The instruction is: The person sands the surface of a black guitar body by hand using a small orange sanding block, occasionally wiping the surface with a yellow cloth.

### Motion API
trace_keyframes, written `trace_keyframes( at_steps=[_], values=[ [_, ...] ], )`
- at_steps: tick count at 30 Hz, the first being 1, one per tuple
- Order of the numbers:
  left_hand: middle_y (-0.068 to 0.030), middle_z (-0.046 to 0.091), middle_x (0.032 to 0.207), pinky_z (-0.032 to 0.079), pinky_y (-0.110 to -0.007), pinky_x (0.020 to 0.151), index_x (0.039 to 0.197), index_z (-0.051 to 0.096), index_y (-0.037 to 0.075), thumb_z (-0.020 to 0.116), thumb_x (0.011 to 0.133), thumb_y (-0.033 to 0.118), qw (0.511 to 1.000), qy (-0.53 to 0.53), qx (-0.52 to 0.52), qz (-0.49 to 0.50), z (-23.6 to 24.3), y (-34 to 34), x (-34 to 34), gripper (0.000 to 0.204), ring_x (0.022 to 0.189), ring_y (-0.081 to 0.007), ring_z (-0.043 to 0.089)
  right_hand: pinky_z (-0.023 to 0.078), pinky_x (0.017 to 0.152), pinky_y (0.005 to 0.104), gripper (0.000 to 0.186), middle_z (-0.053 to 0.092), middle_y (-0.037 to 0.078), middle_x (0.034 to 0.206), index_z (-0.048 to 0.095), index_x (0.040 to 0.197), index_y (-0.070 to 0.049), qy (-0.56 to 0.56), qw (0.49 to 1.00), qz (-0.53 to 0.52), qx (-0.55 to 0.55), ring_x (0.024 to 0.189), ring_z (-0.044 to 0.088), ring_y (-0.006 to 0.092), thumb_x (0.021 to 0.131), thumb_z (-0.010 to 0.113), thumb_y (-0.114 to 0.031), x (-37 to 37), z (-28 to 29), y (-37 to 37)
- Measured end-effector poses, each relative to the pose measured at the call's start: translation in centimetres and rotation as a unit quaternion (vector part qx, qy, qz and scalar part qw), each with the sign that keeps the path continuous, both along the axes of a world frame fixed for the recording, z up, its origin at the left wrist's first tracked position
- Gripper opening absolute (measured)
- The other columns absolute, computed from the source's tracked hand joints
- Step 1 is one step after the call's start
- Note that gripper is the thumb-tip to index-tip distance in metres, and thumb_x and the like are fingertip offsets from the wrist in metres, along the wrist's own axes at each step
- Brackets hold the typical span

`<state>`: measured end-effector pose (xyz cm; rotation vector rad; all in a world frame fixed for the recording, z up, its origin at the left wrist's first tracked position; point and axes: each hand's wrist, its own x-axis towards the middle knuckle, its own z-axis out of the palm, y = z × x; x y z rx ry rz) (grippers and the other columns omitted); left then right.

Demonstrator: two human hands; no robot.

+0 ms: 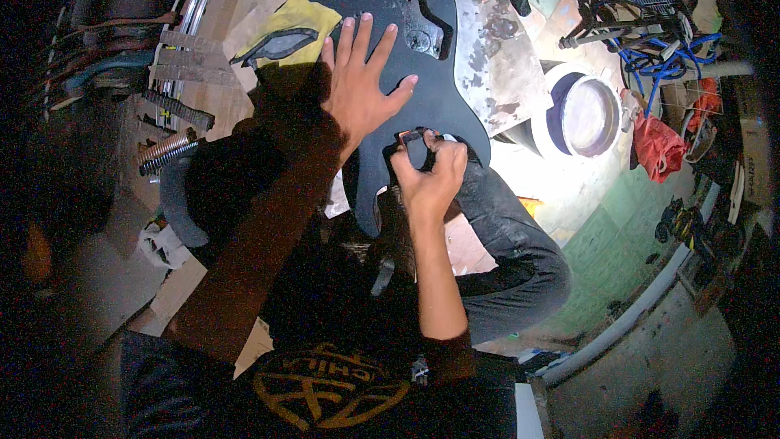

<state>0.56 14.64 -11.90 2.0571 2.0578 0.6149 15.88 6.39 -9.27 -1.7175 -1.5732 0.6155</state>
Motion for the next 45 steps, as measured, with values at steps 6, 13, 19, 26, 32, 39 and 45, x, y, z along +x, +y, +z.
trace_keyframes(
  at_steps=[6, 13, 19, 26, 32, 39, 45],
  values=[
    [-0.0233, 0.033, 0.161, 0.018, -0.066, 0.119, 0.153, 0.047, 0.016, 0.072, 0.083, 0.05, 1.0, -0.023, 0.004, 0.0, 0.1, 0.3, -0.5, 0.081, 0.15, -0.0454, 0.025, 0.048, 0.083, 0.0441, 0.035, 0.059, 0.017, 0.094, 0.058, 0.088, 0.002, -0.009, 1.0, 0.012, -0.012, 0.089, 0.06, 0.0361, 0.066, 0.085, -0.006, 1.2, -0.3, -2.8],
    [-0.0231, 0.035, 0.16, 0.019, -0.065, 0.119, 0.151, 0.049, 0.016, 0.073, 0.083, 0.048, 1.0, -0.022, -0.002, 0.003, 0.4, -0.1, -0.4, 0.079, 0.149, -0.0439, 0.028, 0.049, 0.082, 0.0454, 0.033, 0.061, 0.017, 0.089, 0.058, 0.087, 0.0, 0.012, 1.0, 0.023, 0.012, 0.088, 0.06, 0.0364, 0.067, 0.084, -0.004, 1.2, -0.1, -3.4],
    [-0.0217, 0.038, 0.159, 0.022, -0.063, 0.119, 0.151, 0.05, 0.016, 0.071, 0.085, 0.048, 1.0, -0.007, 0.022, 0.009, 0.4, -0.2, -0.2, 0.077, 0.149, -0.0423, 0.03, 0.048, 0.08, 0.0468, 0.034, 0.061, 0.02, 0.094, 0.06, 0.09, 0.0, 0.007, 1.0, -0.009, -0.007, 0.09, 0.06, 0.0397, 0.069, 0.085, -0.009, -0.3, 0.1, 0.6],
    [-0.0201, 0.043, 0.155, 0.027, -0.056, 0.118, 0.147, 0.054, 0.014, 0.07, 0.085, 0.049, 0.996, 0.091, 0.022, -0.011, 0.6, 0.4, -0.5, 0.073, 0.145, -0.04, 0.036, 0.047, 0.092, 0.0382, 0.036, 0.061, 0.016, 0.096, 0.058, 0.098, 0.004, 0.069, 0.991, -0.055, -0.105, 0.095, 0.06, 0.0277, 0.073, 0.081, -0.007, 4.5, 1.8, -10.3],
    [-0.0177, 0.046, 0.151, 0.034, -0.056, 0.113, 0.146, 0.05, 0.007, 0.074, 0.083, 0.046, 0.989, 0.1, 0.048, 0.103, 5.4, 2.9, -7.4, 0.078, 0.143, -0.0407, 0.036, 0.047, 0.093, 0.0346, 0.039, 0.062, 0.014, 0.104, 0.058, 0.107, 0.003, 0.142, 0.982, -0.096, -0.078, 0.099, 0.058, 0.0208, 0.076, 0.08, -0.005, 7.1, 4.0, -11.5],
    [-0.0144, 0.042, 0.158, 0.025, -0.056, 0.121, 0.151, 0.046, 0.008, 0.065, 0.09, 0.037, 0.988, 0.097, 0.039, -0.118, 0.8, -2.8, -2.2, 0.069, 0.148, -0.0392, 0.034, 0.046, 0.09, 0.0316, 0.042, 0.058, 0.008, 0.102, 0.058, 0.112, 0.0, 0.224, 0.959, -0.155, -0.081, 0.097, 0.055, 0.0168, 0.077, 0.081, -0.007, 7.8, 2.5, -12.0],
    [-0.0123, 0.042, 0.159, 0.028, -0.055, 0.119, 0.151, 0.045, 0.01, 0.066, 0.091, 0.031, 0.974, 0.103, 0.005, -0.202, 2.3, -7.4, 3.1, 0.067, 0.147, -0.0368, 0.035, 0.045, 0.086, 0.0291, 0.041, 0.056, 0.004, 0.101, 0.058, 0.112, 0.0, 0.25, 0.954, -0.146, -0.076, 0.094, 0.054, 0.0143, 0.078, 0.08, -0.006, 7.8, 1.8, -11.8]
  ],
)
